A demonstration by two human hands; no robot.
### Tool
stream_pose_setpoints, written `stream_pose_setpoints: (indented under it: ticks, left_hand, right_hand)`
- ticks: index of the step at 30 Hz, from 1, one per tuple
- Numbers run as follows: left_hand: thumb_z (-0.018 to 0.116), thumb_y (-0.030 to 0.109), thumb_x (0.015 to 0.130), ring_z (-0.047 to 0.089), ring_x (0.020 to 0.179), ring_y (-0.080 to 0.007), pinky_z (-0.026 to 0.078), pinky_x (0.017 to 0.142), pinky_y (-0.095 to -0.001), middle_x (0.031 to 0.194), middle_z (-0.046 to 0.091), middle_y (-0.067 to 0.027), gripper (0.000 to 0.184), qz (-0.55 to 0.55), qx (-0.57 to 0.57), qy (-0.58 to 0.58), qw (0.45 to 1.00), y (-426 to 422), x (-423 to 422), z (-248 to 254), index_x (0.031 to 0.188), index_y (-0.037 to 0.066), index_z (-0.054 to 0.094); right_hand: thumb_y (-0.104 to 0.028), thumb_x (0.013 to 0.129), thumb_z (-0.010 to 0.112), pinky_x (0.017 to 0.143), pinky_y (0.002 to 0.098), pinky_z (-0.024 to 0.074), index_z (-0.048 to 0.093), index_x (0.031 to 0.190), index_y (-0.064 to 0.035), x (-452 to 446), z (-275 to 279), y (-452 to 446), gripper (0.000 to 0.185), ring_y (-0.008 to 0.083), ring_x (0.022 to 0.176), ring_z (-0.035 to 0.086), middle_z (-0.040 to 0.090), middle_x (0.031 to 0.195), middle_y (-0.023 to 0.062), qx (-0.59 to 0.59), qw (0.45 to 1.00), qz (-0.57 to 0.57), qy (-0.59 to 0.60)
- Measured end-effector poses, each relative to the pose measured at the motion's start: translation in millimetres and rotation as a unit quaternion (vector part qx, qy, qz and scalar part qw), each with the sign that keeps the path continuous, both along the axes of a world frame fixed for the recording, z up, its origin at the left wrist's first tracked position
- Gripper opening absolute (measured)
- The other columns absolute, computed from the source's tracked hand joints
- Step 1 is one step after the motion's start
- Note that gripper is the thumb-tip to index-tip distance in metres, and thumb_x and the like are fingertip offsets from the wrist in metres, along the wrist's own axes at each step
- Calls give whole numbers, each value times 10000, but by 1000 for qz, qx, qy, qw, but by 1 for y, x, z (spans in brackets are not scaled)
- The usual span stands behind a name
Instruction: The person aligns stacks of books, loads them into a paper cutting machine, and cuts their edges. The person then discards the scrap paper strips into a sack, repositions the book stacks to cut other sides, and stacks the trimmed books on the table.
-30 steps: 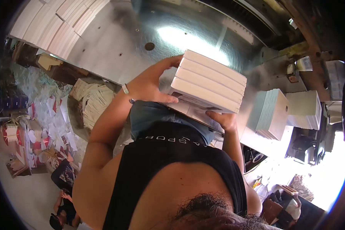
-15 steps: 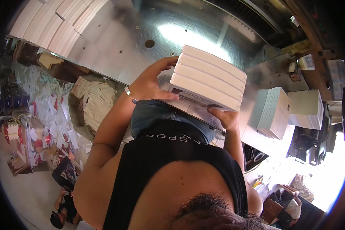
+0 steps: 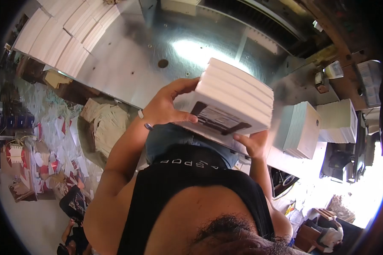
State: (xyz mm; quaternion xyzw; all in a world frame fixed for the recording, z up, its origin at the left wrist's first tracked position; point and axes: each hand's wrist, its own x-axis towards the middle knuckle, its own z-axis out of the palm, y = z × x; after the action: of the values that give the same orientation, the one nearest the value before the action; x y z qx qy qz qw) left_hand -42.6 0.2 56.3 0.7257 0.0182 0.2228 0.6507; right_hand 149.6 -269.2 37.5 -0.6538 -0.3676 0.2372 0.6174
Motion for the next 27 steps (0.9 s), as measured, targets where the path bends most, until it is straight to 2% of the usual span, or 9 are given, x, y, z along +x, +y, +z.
stream_pose_setpoints:
  ticks: [4, 5, 10, 11, 12, 17, 20, 24, 27]
  left_hand:
    - [916, 210, 798, 675, 1134, -218, 528, 1007, -363, 1254, 687, -171, 940, -23, -119, 77, 990, -1, 35, 15, 1536, -67, 404]
    - [896, 328, 824, 710, 1035, -215, 561, 893, -332, 1171, 718, -191, 963, -20, -125, 113, 985, -3, 49, 17, 1536, -82, 394]
    - [888, 493, 786, 728, 904, -218, 555, 812, -286, 1047, 743, -199, 1058, -5, 5, 274, 962, -9, 109, -10, 1535, -68, 396]
    - [888, 581, 740, 732, 918, -248, 557, 827, -303, 1062, 738, -226, 1134, -5, 24, 258, 966, -8, 124, -34, 1529, -70, 397]
    - [871, 697, 660, 669, 1182, -368, 512, 1016, -389, 1283, 644, -348, 1228, -16, 28, 275, 961, -10, 132, -33, 1506, -69, 417]
    - [880, 624, 719, 676, 1152, -324, 507, 1000, -361, 1278, 654, -316, 1192, -93, 37, 295, 950, -12, 169, -29, 1546, -59, 360]
    - [890, 639, 688, 635, 1228, -342, 464, 1066, -366, 1328, 622, -334, 1233, -156, 0, 312, 937, -7, 182, -16, 1554, -54, 352]
    - [869, 665, 691, 626, 1277, -369, 479, 1076, -372, 1386, 610, -306, 1306, -10, 231, 239, 943, 7, 218, -42, 1602, -44, 259]
    - [799, 651, 808, 675, 1198, -269, 519, 1002, -337, 1319, 689, -200, 1201, 71, 23, 149, 986, 62, 213, -40, 1611, -38, 231]
  right_hand:
    - [-247, 775, 908, 1070, 388, 467, 399, 1502, 14, -8, 23, 1, 925, 248, 1247, 592, 600, 1356, 147, 115, 985, -17, 131]
    - [-254, 857, 834, 1046, 379, 482, 431, 1481, 22, -7, 23, -2, 793, 233, 1241, 590, 607, 1338, 135, 89, 989, -23, 118]
    - [-274, 984, 677, 931, 325, 531, 500, 1426, 38, 12, -39, -45, 569, 191, 1129, 639, 637, 1253, 111, -25, 978, -95, 183]
    - [-282, 1003, 653, 886, 316, 551, 497, 1430, 44, 11, -42, -50, 559, 179, 1063, 661, 661, 1194, 98, -41, 976, -113, 184]
    - [-313, 1032, 616, 861, 331, 569, 503, 1434, 42, 6, -31, -52, 548, 183, 1041, 669, 667, 1180, 99, -58, 974, -108, 189]
    - [-432, 1065, 521, 893, 392, 575, 556, 1404, 28, -10, -7, -65, 572, 246, 1130, 653, 642, 1303, 145, -115, 961, -181, 177]
    - [-315, 1064, 519, 903, 404, 570, 459, 1499, -43, -21, 1, -52, 516, 248, 1110, 663, 630, 1332, 129, -118, 955, -156, 225]
    - [-177, 1058, 534, 901, 439, 594, 224, 1616, -112, -23, 2, -24, 642, 266, 1060, 684, 570, 1331, 147, -40, 946, -213, 242]
    - [-193, 1069, 521, 859, 434, 610, 24, 1659, -250, -11, -3, 12, 773, 290, 1015, 691, 564, 1310, 144, -31, 944, -239, 224]
